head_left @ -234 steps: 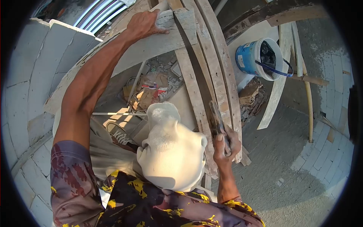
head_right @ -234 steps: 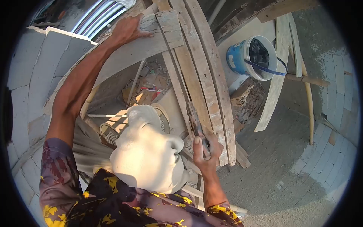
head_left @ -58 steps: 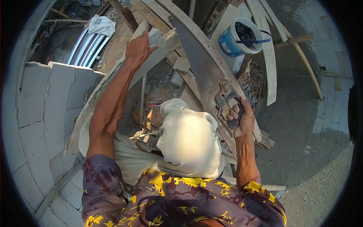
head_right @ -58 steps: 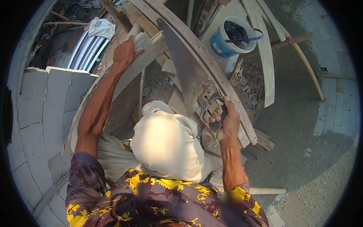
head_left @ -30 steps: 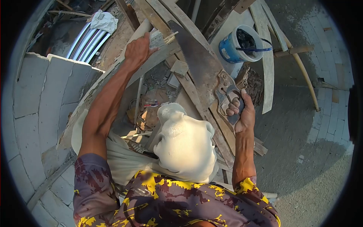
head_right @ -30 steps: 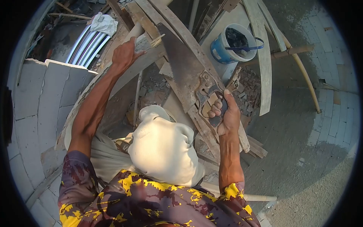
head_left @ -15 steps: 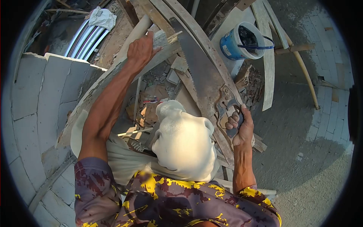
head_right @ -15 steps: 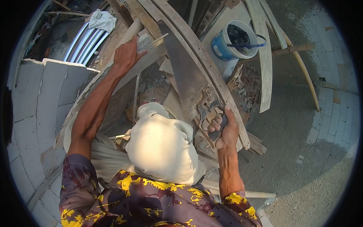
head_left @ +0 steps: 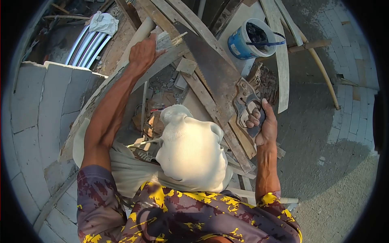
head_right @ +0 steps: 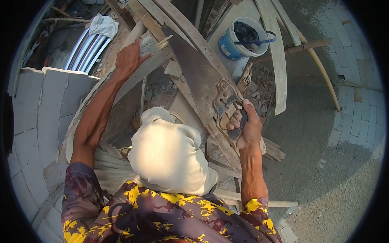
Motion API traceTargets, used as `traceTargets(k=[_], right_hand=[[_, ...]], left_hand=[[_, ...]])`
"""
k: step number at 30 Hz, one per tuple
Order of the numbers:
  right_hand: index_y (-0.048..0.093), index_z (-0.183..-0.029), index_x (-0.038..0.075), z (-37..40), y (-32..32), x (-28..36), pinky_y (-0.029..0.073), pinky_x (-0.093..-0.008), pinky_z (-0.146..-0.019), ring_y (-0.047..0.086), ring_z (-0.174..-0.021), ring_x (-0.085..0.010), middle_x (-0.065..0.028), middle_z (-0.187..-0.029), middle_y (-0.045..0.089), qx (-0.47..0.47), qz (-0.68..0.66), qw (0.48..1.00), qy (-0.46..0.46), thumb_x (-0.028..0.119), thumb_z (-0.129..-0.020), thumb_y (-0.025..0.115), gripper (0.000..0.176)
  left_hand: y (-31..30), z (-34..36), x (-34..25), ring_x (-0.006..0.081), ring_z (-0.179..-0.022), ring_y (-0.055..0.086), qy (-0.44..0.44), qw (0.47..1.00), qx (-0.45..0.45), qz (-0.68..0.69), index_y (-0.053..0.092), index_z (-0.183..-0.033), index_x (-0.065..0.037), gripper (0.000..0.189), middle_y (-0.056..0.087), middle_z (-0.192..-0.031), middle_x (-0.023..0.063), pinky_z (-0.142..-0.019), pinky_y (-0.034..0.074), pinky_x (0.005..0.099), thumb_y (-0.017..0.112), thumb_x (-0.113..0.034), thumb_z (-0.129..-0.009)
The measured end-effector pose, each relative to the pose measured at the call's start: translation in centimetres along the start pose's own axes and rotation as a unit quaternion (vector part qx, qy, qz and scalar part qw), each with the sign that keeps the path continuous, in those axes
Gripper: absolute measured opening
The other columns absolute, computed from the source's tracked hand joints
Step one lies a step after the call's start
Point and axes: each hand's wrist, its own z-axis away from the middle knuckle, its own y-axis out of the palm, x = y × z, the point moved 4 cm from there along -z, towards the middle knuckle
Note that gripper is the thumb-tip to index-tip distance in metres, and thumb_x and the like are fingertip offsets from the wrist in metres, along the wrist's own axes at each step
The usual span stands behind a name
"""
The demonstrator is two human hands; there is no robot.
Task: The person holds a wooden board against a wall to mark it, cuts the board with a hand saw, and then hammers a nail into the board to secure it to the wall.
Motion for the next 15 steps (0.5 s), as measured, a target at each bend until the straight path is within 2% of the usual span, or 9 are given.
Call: traceTargets(k=[2, 4, 6, 7, 10, 11, 12, 15], right_hand=[[0.052, -0.094, 0.008, 1.7, -0.2, -1.1, 0.038, -0.0217, -0.04, 0.043, -0.045, -0.0058, 0.0018, -0.059, 0.045, -0.006, 0.02, 1.0, 0.017, 0.029, -0.092, 0.059, 0.022], [0.051, -0.094, 0.008, 0.5, 0.3, -1.7, 0.039, -0.0231, -0.042, 0.042, -0.046, -0.0062, 0.0016, -0.06, 0.045, 0.027, 0.013, 0.999, 0.033, 0.029, -0.092, 0.059, 0.022], [0.054, -0.098, 0.008, -1.4, 2.1, -3.0, 0.039, -0.0239, -0.044, 0.041, -0.046, -0.0069, 0.002, -0.059, 0.045, -0.019, -0.021, 0.999, 0.025, 0.03, -0.091, 0.059, 0.024], [0.056, -0.101, 0.007, -2.1, 2.1, -3.4, 0.039, -0.0241, -0.045, 0.04, -0.046, -0.0072, 0.0028, -0.058, 0.045, -0.01, -0.019, 0.999, 0.029, 0.03, -0.091, 0.059, 0.025], [0.057, -0.099, 0.007, -0.8, 0.3, -3.0, 0.038, -0.0231, -0.044, 0.04, -0.045, -0.007, 0.0027, -0.058, 0.044, -0.01, -0.016, 0.999, 0.04, 0.03, -0.091, 0.058, 0.024], [0.057, -0.098, 0.007, 0.3, -0.6, -2.2, 0.037, -0.0229, -0.042, 0.04, -0.044, -0.0067, 0.0027, -0.058, 0.045, 0.034, 0.001, 0.999, 0.04, 0.031, -0.091, 0.059, 0.024], [0.057, -0.098, 0.007, -0.6, -0.2, -1.9, 0.037, -0.0229, -0.042, 0.04, -0.044, -0.0067, 0.0027, -0.058, 0.045, 0.039, 0.005, 0.998, 0.04, 0.031, -0.091, 0.059, 0.024], [0.051, -0.093, 0.01, -1.9, 0.4, -2.5, 0.038, -0.023, -0.042, 0.041, -0.044, -0.0066, 0.0028, -0.058, 0.044, -0.008, -0.014, 0.999, 0.044, 0.03, -0.09, 0.061, 0.023]], left_hand=[[-0.1, 0.5, -0.3, 0.0368, -0.074, 0.067, 0.039, 0.999, -0.028, -0.001, 0.052, -0.101, 0.003, 0.054, 0.066, -0.076, 0.0214, -0.06, 0.052, 0.0459, 0.072, -0.041, -0.077], [-0.1, 0.4, -0.3, 0.0369, -0.073, 0.067, 0.029, 0.999, -0.025, -0.007, 0.051, -0.1, 0.003, 0.054, 0.066, -0.076, 0.0213, -0.059, 0.052, 0.0459, 0.072, -0.041, -0.077], [0.1, 0.6, -0.5, 0.037, -0.073, 0.067, 0.033, 0.999, -0.018, -0.011, 0.051, -0.1, 0.003, 0.053, 0.066, -0.076, 0.0211, -0.059, 0.052, 0.0458, 0.072, -0.041, -0.077], [0.2, 0.9, -0.4, 0.037, -0.073, 0.067, 0.036, 0.999, -0.024, -0.012, 0.051, -0.099, 0.002, 0.053, 0.066, -0.076, 0.0212, -0.059, 0.052, 0.0456, 0.072, -0.041, -0.077], [0.3, 0.4, -0.2, 0.037, -0.074, 0.067, 0.033, 0.999, -0.02, -0.01, 0.051, -0.099, 0.002, 0.053, 0.066, -0.077, 0.0216, -0.059, 0.052, 0.0453, 0.072, -0.042, -0.077], [0.2, 0.1, 0.1, 0.037, -0.074, 0.067, 0.024, 1.0, -0.018, -0.008, 0.051, -0.1, 0.002, 0.054, 0.066, -0.077, 0.022, -0.059, 0.052, 0.0451, 0.072, -0.042, -0.077], [0.0, -0.6, 0.6, 0.037, -0.074, 0.067, 0.019, 1.0, -0.022, -0.008, 0.051, -0.1, 0.002, 0.054, 0.066, -0.077, 0.022, -0.059, 0.052, 0.0451, 0.072, -0.042, -0.077], [0.8, 0.3, 0.3, 0.0377, -0.073, 0.066, 0.044, 0.998, -0.034, -0.011, 0.05, -0.106, 0.0, 0.061, 0.065, -0.077, 0.0206, -0.06, 0.051, 0.0484, 0.071, -0.049, -0.075]])
